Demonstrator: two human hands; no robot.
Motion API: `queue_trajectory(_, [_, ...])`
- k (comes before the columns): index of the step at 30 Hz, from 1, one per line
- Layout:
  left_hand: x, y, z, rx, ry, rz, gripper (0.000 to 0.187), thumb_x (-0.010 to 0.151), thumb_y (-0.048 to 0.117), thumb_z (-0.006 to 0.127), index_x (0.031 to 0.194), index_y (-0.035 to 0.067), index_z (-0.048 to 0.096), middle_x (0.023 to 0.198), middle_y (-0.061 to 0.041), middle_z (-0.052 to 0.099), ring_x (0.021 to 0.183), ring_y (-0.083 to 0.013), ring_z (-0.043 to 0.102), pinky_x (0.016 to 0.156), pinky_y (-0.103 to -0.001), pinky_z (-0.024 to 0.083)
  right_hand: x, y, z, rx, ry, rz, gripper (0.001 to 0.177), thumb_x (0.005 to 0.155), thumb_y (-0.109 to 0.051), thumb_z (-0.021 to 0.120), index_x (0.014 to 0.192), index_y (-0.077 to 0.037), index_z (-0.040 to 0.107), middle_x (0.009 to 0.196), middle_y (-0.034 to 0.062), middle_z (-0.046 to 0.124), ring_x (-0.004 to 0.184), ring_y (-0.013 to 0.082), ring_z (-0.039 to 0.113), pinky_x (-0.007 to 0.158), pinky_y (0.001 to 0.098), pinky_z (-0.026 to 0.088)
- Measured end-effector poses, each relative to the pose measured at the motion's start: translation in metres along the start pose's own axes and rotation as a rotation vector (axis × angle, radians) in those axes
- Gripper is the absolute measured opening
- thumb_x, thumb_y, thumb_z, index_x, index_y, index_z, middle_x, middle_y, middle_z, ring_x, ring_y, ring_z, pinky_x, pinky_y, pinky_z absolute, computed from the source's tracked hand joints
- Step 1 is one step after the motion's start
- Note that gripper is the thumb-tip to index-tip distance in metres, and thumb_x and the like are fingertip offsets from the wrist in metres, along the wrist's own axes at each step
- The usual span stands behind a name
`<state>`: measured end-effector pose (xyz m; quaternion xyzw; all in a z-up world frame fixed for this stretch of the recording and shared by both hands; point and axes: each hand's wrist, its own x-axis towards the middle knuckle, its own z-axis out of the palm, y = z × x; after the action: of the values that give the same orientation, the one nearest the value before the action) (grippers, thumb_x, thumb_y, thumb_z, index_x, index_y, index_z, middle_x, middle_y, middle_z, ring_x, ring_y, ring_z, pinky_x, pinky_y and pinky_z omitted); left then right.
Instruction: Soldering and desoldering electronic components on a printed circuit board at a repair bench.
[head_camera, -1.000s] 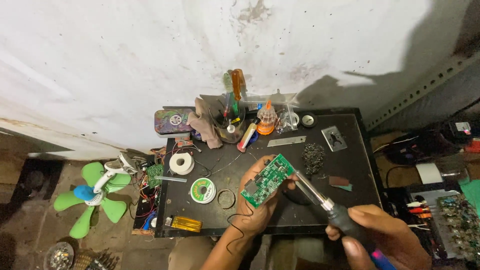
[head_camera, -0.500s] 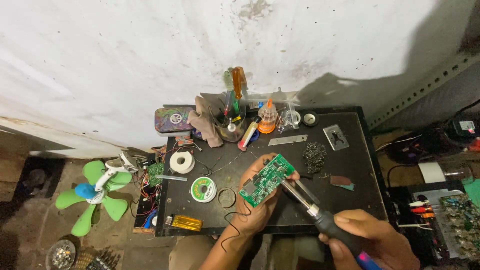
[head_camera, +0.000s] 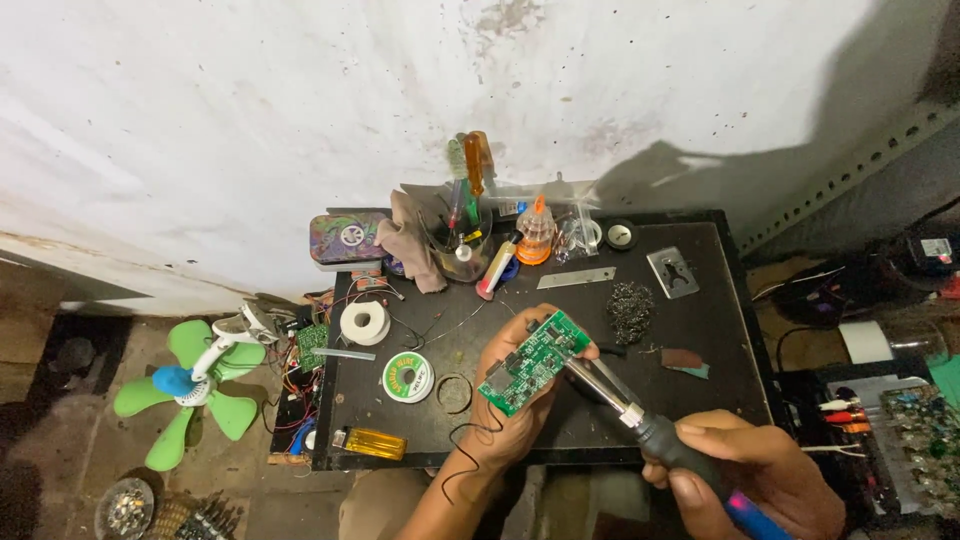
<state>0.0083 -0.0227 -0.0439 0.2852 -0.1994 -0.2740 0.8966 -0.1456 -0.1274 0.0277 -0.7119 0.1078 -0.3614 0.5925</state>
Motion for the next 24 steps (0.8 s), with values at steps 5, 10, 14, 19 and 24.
queue_trajectory(5, [-0.001, -0.002, -0.002, 0.001, 0.003, -0.007, 0.068, 0.082, 0.042, 0.092, 0.123, 0.002, 0.056, 0.106, -0.015, 0.069, 0.099, -0.0268, 0.070, 0.095, -0.038, 0.054, 0.001, -0.002, 0.004, 0.000, 0.010, -0.024, 0.020, 0.086, -0.014, 0.068, 0.104, -0.005, 0.064, 0.073, 0.0157, 0.073, 0.064, 0.0178, 0.074, 0.064, 0.0221, 0.061])
queue_trajectory(10, [0.000, 0.005, 0.002, 0.025, -0.003, -0.012, 0.067, 0.082, 0.045, 0.092, 0.119, 0.001, 0.058, 0.105, -0.012, 0.068, 0.099, -0.0253, 0.071, 0.095, -0.038, 0.054, 0.001, 0.005, -0.006, -0.008, -0.061, -0.044, 0.022, 0.085, -0.012, 0.068, 0.105, -0.005, 0.063, 0.079, 0.0175, 0.075, 0.064, 0.0166, 0.077, 0.063, 0.0203, 0.063])
queue_trajectory(14, [0.000, -0.002, -0.001, 0.021, 0.017, 0.000, 0.069, 0.081, 0.045, 0.092, 0.120, 0.001, 0.057, 0.108, -0.010, 0.063, 0.098, -0.0266, 0.071, 0.095, -0.038, 0.055, 0.002, -0.003, 0.003, -0.005, 0.003, -0.017, 0.017, 0.086, -0.011, 0.067, 0.102, -0.005, 0.063, 0.076, 0.0158, 0.073, 0.063, 0.0175, 0.075, 0.063, 0.0216, 0.062])
queue_trajectory(19, [0.000, 0.001, 0.000, 0.014, 0.003, -0.006, 0.068, 0.081, 0.044, 0.092, 0.119, 0.001, 0.057, 0.106, -0.011, 0.066, 0.098, -0.0263, 0.071, 0.095, -0.038, 0.055, 0.002, 0.002, -0.002, -0.024, -0.025, -0.041, 0.021, 0.084, -0.011, 0.068, 0.104, -0.004, 0.064, 0.078, 0.0162, 0.074, 0.064, 0.0172, 0.076, 0.064, 0.0215, 0.064])
queue_trajectory(24, [0.001, 0.003, 0.002, 0.024, 0.002, 0.002, 0.066, 0.082, 0.046, 0.091, 0.117, 0.001, 0.057, 0.103, -0.011, 0.068, 0.098, -0.0226, 0.071, 0.091, -0.033, 0.054, 0.001, -0.005, 0.005, -0.035, 0.008, 0.018, 0.019, 0.085, -0.013, 0.067, 0.101, -0.003, 0.063, 0.081, 0.0181, 0.074, 0.063, 0.0178, 0.074, 0.064, 0.0226, 0.060])
